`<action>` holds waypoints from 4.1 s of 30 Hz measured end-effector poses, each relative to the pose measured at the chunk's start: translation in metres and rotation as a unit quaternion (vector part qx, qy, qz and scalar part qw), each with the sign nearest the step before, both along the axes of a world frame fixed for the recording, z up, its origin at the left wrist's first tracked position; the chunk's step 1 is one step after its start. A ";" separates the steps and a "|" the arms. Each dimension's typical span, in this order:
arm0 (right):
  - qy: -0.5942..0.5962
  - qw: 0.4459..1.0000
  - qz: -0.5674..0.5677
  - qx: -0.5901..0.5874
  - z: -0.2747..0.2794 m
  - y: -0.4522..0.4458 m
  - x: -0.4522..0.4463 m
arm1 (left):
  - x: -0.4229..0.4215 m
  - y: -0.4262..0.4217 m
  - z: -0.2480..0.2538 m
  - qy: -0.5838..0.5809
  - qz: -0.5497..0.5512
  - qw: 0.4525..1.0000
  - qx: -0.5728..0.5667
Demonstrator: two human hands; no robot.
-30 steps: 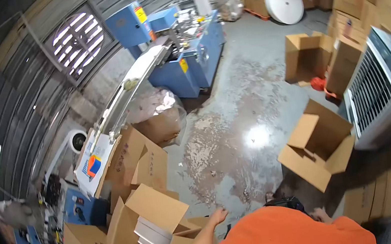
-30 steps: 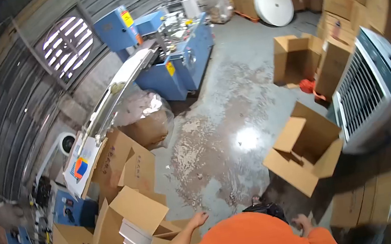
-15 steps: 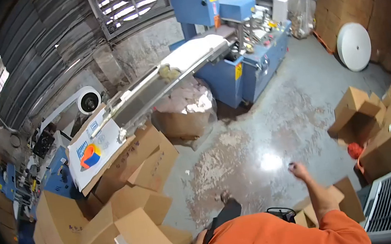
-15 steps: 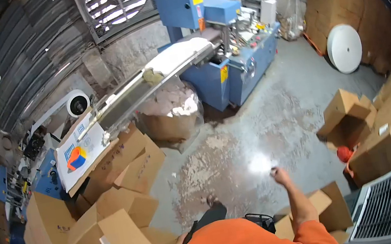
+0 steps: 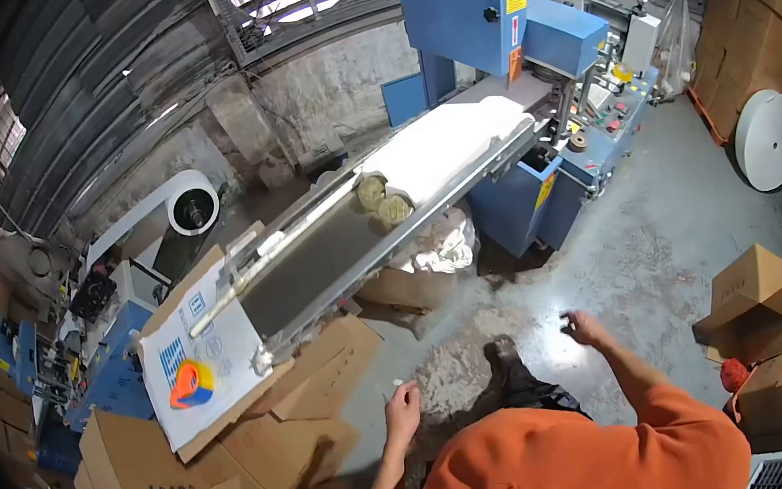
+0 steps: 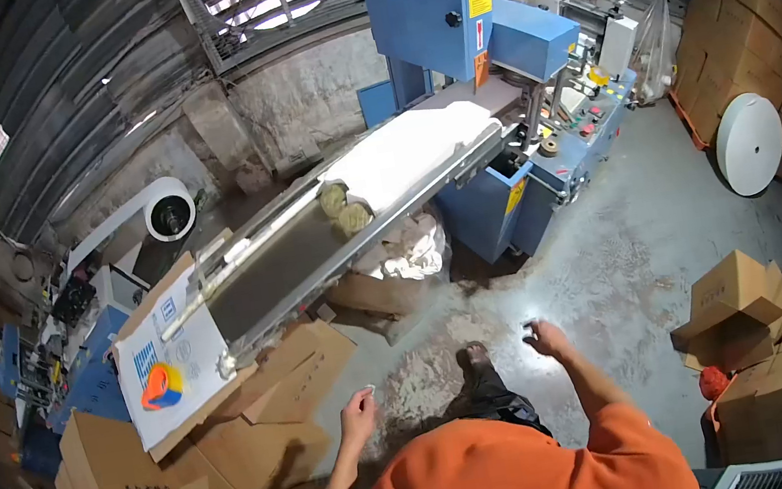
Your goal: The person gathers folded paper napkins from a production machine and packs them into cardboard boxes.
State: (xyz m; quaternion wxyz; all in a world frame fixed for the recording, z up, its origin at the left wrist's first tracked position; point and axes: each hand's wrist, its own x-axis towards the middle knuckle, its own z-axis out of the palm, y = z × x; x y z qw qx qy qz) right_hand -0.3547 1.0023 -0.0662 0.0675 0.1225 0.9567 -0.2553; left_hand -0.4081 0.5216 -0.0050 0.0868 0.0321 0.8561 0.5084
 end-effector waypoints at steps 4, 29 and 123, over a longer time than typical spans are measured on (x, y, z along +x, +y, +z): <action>0.162 0.978 0.063 0.117 0.070 0.034 -0.191 | -0.064 0.047 0.035 0.014 0.064 0.997 0.038; -0.003 0.972 0.233 0.013 0.197 0.015 -0.484 | -0.364 0.219 0.108 -0.070 0.273 0.938 -0.203; 0.324 0.914 0.022 0.242 0.192 0.065 -0.611 | -0.452 0.233 0.135 -0.009 0.107 0.984 -0.141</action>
